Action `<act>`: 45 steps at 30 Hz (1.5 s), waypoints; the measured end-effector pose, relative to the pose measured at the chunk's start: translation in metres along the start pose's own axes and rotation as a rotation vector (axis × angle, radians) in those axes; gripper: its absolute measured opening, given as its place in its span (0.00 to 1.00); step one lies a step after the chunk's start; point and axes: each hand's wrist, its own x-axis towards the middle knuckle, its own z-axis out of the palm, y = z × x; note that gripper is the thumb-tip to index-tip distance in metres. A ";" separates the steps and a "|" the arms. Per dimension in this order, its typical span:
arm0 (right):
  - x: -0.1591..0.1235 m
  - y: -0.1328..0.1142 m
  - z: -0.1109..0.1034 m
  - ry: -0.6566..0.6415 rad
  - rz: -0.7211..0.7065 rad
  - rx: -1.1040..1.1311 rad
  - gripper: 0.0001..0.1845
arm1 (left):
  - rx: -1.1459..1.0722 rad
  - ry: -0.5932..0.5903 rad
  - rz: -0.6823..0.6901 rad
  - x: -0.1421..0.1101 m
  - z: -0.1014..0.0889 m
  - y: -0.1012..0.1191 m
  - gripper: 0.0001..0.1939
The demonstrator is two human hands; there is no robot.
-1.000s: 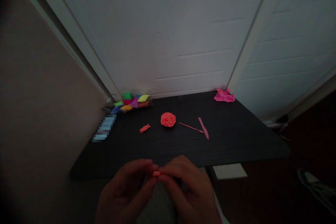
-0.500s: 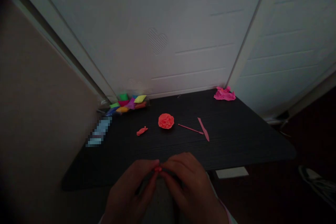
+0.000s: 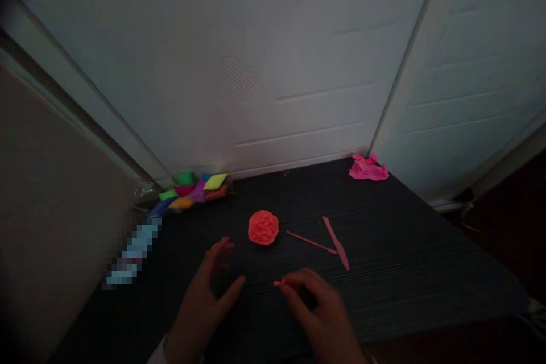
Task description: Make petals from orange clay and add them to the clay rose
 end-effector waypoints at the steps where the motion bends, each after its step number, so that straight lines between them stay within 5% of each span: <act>1: 0.001 0.002 0.001 0.005 0.034 0.011 0.07 | -0.014 -0.006 0.030 0.007 0.008 -0.003 0.31; 6: 0.004 0.007 0.002 0.000 0.140 0.036 0.08 | 0.025 -0.040 0.232 0.040 0.049 -0.012 0.47; 10: 0.004 0.008 0.001 -0.016 0.146 0.015 0.08 | 0.012 -0.039 0.225 0.055 0.060 -0.013 0.46; 16: 0.005 0.008 0.004 -0.038 0.149 -0.004 0.06 | -0.043 -0.012 0.241 0.058 0.056 -0.012 0.38; 21: 0.012 0.002 -0.001 -0.046 0.208 0.045 0.07 | -0.196 -0.061 0.158 0.053 0.048 -0.017 0.43; 28: 0.063 -0.014 -0.010 -0.044 0.067 0.110 0.03 | -0.494 -0.133 0.223 0.047 0.040 -0.025 0.49; 36: 0.091 0.002 0.014 -0.061 0.446 0.783 0.05 | -0.644 -0.274 0.250 0.041 0.038 -0.021 0.52; 45: 0.086 -0.007 0.010 -0.135 0.608 0.948 0.03 | -0.784 -0.283 0.274 0.038 0.032 -0.012 0.53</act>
